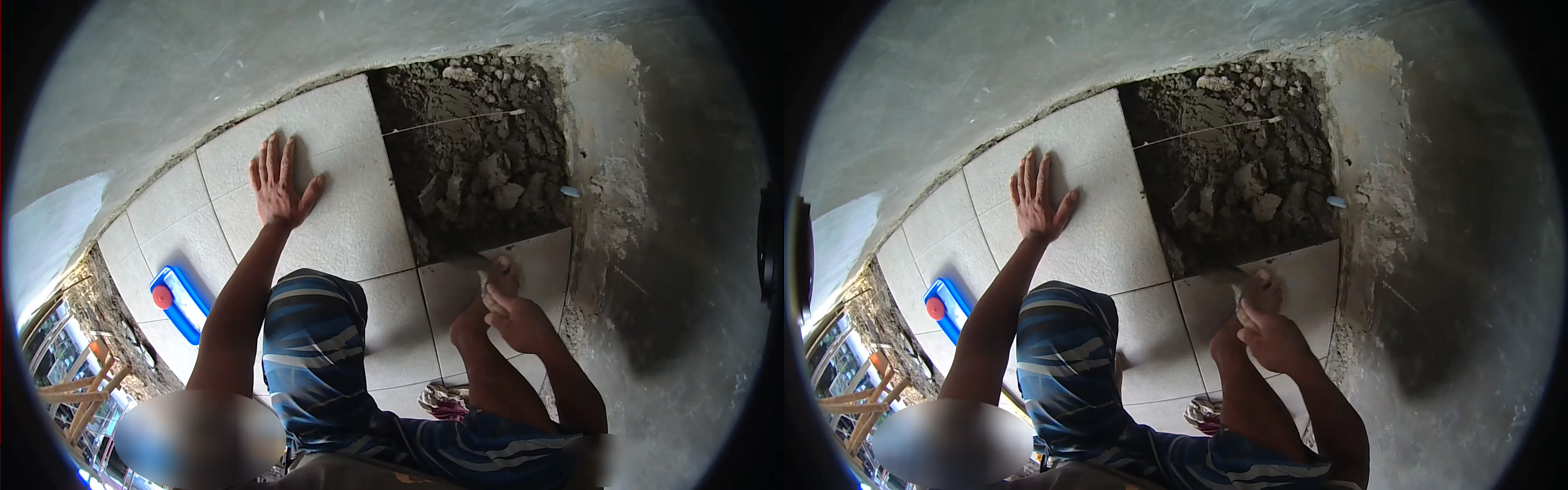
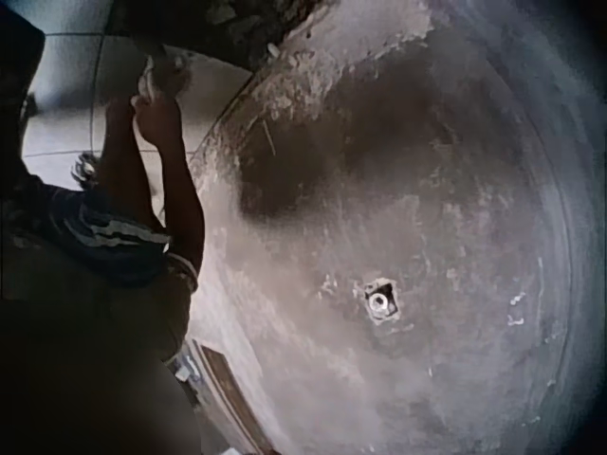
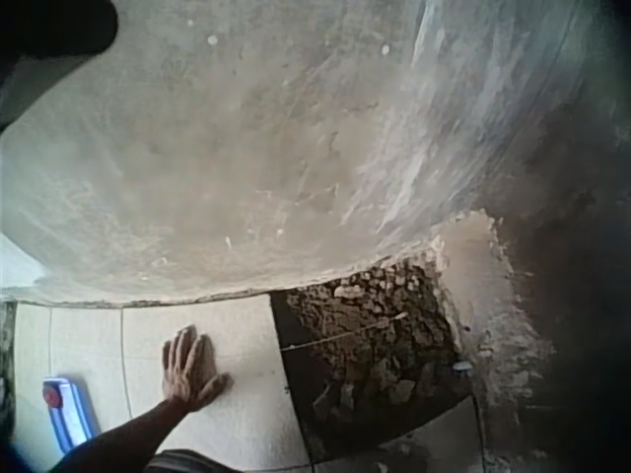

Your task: The person is preparing the ground and laying floor tiles in a small room.

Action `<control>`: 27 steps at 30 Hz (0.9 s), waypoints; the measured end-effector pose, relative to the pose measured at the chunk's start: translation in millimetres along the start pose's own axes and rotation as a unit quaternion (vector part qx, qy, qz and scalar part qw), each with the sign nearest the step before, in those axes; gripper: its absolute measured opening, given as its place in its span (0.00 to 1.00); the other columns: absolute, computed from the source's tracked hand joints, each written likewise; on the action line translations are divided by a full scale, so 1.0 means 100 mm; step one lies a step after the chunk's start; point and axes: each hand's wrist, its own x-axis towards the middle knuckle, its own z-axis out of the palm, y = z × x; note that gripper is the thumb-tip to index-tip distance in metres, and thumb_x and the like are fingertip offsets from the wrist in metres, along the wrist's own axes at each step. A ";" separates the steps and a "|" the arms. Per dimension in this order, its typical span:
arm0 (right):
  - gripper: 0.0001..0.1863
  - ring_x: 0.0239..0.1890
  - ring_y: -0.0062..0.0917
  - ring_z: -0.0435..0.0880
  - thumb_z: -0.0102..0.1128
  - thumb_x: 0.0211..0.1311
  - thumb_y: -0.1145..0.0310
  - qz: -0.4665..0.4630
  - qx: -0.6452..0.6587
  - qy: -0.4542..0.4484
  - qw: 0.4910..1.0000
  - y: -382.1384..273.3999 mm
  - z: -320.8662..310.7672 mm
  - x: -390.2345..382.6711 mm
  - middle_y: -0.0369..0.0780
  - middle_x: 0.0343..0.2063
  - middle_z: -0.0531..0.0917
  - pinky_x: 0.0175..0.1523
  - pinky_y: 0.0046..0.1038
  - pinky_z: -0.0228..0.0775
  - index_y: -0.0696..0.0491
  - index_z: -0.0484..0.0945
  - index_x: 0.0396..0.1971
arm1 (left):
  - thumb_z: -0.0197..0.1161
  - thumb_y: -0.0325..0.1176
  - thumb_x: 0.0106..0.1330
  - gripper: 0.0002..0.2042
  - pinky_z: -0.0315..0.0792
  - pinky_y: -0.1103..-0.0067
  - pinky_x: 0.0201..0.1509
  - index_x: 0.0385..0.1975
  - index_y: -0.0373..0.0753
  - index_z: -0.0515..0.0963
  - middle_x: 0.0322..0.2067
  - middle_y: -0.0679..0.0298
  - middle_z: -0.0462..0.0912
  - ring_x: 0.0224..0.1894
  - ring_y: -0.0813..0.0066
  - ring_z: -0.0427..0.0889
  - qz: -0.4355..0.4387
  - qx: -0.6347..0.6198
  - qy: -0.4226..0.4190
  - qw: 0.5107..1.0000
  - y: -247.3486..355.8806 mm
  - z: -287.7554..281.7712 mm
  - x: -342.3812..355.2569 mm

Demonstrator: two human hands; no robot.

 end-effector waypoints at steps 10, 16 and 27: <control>0.34 0.23 0.18 0.80 0.56 0.73 0.63 0.243 0.469 -0.107 0.842 -0.74 -0.57 -0.18 0.40 0.32 0.80 0.26 0.23 0.74 0.54 0.57 0.74 | 0.53 0.67 0.65 0.44 0.35 0.54 0.79 0.77 0.49 0.52 0.77 0.53 0.48 0.80 0.54 0.43 -0.014 0.024 -0.017 0.999 -0.07 -0.03 -0.08; 0.30 0.24 0.24 0.81 0.50 0.76 0.58 0.273 0.557 -0.113 0.776 -1.17 -0.34 -0.14 0.41 0.33 0.79 0.25 0.27 0.74 0.50 0.58 0.73 | 0.52 0.68 0.66 0.45 0.33 0.54 0.80 0.78 0.51 0.49 0.78 0.56 0.45 0.80 0.57 0.40 -0.010 0.012 -0.012 1.000 -0.13 -0.04 -0.03; 0.19 0.18 0.18 0.77 0.48 0.75 0.63 0.305 0.566 -0.012 0.766 -1.85 0.55 -0.10 0.35 0.28 0.76 0.21 0.24 0.72 0.52 0.68 0.61 | 0.52 0.68 0.66 0.45 0.31 0.55 0.80 0.78 0.53 0.48 0.79 0.58 0.43 0.81 0.59 0.38 -0.025 0.010 -0.036 0.999 -0.11 -0.06 -0.07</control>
